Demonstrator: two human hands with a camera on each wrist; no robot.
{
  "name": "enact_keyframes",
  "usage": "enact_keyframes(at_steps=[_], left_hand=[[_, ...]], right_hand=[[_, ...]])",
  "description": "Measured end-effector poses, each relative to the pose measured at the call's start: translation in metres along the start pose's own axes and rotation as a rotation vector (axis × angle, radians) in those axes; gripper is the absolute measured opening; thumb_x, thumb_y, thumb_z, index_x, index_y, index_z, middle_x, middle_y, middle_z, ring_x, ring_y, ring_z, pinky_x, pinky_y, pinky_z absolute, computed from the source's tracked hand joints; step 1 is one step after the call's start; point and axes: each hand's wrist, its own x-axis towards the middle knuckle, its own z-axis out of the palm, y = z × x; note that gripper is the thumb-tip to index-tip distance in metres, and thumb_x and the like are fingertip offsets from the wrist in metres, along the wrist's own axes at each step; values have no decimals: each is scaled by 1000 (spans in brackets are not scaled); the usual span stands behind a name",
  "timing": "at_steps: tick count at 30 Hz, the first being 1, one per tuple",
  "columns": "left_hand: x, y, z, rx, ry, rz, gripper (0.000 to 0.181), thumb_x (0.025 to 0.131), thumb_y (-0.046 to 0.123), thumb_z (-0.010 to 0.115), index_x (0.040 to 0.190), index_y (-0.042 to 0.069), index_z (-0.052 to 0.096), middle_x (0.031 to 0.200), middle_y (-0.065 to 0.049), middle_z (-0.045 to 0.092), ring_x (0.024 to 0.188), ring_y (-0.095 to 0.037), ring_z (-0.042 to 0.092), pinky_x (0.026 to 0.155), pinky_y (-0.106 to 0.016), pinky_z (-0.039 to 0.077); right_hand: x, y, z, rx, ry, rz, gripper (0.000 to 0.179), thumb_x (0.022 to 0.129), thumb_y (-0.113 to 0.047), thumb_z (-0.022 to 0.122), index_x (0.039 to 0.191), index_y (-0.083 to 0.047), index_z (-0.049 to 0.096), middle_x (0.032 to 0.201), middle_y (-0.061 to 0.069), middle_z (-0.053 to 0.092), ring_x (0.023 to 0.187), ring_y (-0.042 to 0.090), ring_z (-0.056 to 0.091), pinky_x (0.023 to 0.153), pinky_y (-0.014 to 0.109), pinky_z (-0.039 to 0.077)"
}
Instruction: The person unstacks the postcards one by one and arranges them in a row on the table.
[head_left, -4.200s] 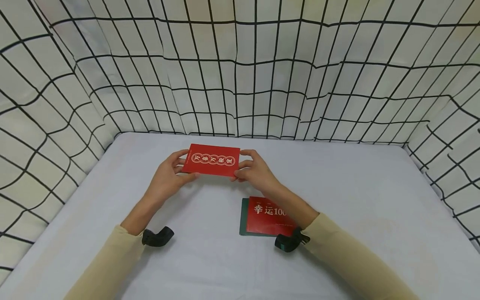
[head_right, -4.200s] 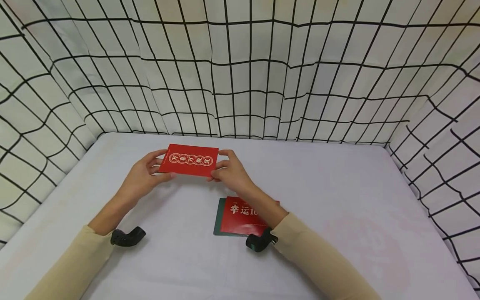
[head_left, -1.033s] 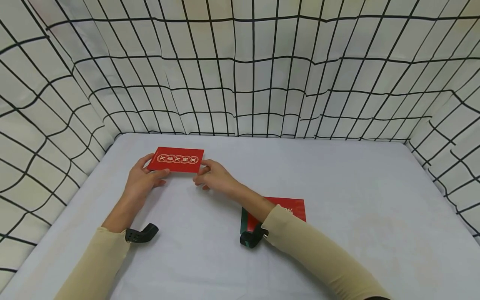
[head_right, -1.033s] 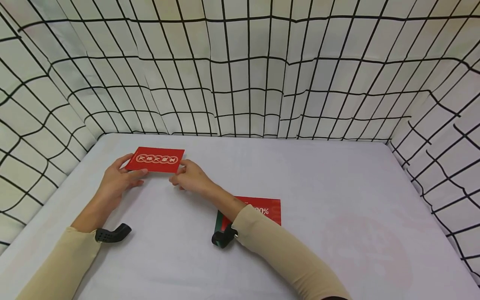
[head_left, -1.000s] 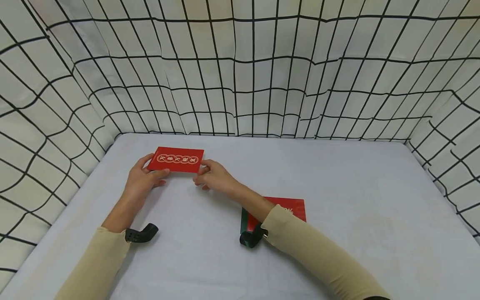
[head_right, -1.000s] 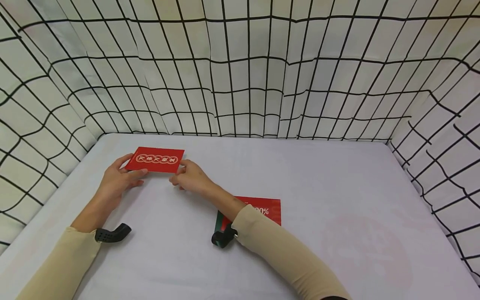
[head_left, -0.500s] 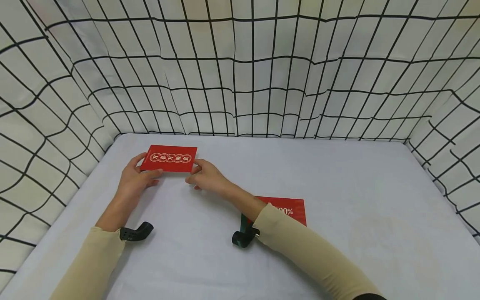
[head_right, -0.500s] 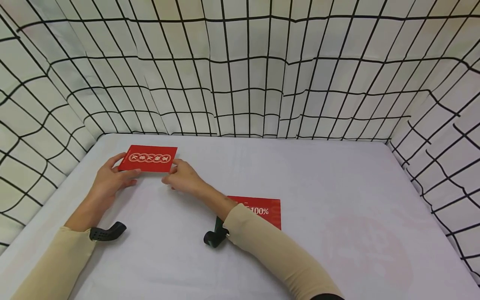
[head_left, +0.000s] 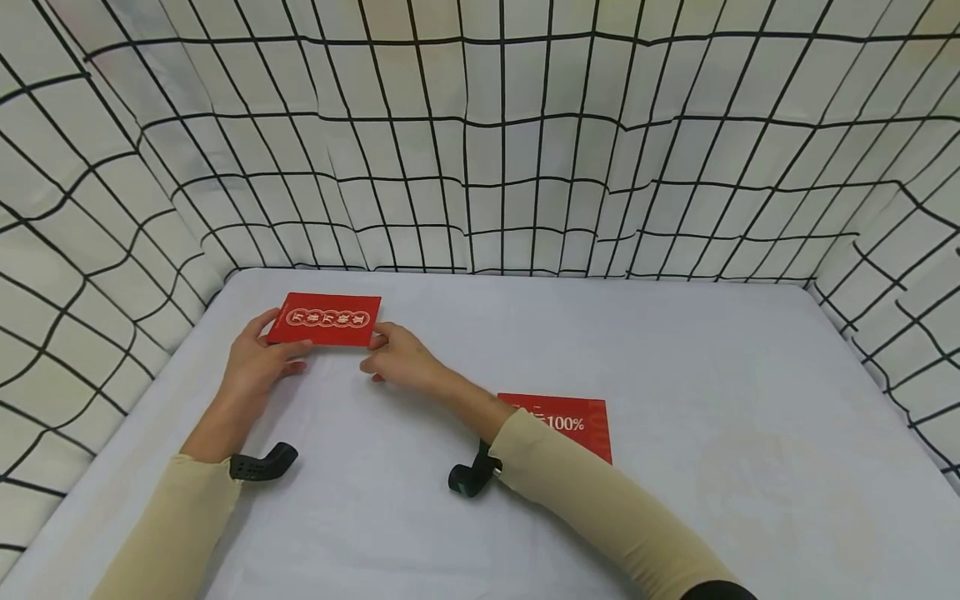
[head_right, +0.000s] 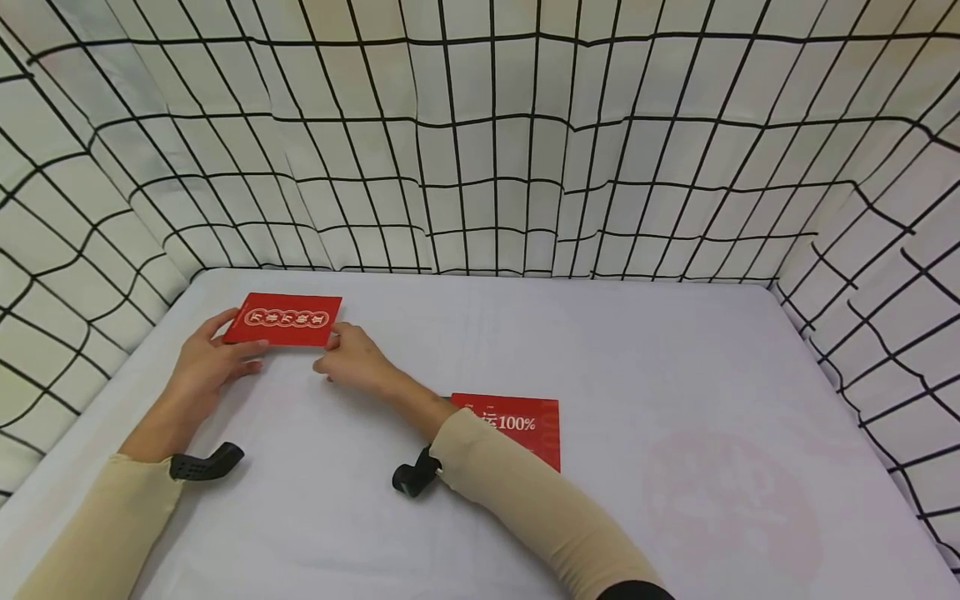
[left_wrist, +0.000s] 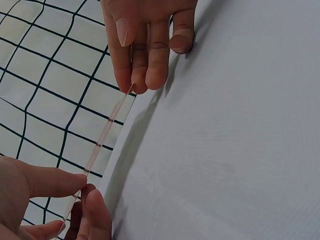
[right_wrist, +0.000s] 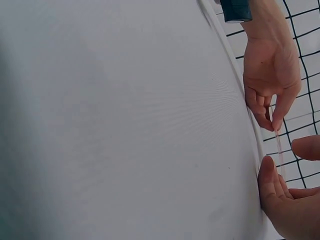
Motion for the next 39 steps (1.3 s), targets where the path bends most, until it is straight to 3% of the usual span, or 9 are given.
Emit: enact_keyframes(at_steps=[11,16,21,25,29,32,39], left_hand=[[4,-3,-11,-11,2,30,88,104,21,61,169,22,2,166,-23,31,97,0,55,75,-16,60],[4,-4,-13,-20,8,20,87,104,19,60,169,25,2,166,-23,30,96,-1,54,74,-15,59],[4,-6,-17,-26,19,14,88,104,22,62,169,26,3,161,-20,33,99,-3,54,75,-17,60],[4,-10,-23,-29,26,-6,89,104,25,62,169,27,2,166,-22,26,101,-3,53,76,-16,60],[6,-14,-30,-24,31,-26,89,105,25,61,169,28,0,171,-23,17,101,-3,50,76,-15,60],[8,-14,-32,-20,34,-29,89,105,25,61,169,28,-1,171,-23,17,100,-3,51,76,-16,60],[14,-14,-34,10,46,-46,89,105,27,60,169,26,-2,171,-24,14,98,-3,52,73,-17,60]], right_hand=[[5,-4,9,26,-5,6,64,96,-12,70,154,-2,45,118,7,63,80,15,68,76,23,56],[8,-3,9,50,-12,15,65,96,-14,72,154,-2,44,113,4,63,82,16,70,81,25,58],[12,-5,13,37,-17,13,66,97,-17,72,155,-2,44,113,4,64,80,15,70,78,24,54],[18,-7,22,14,-14,12,66,96,-18,73,154,-1,45,106,2,65,75,14,70,76,24,51],[22,-8,29,17,-21,17,66,96,-17,72,153,-1,45,100,1,66,73,14,71,84,25,54],[25,-7,31,32,-14,22,64,96,-16,72,153,-1,46,103,1,65,73,14,71,89,28,57],[28,-5,29,92,-33,10,62,96,-12,71,152,1,48,107,3,65,75,16,72,87,27,61]])
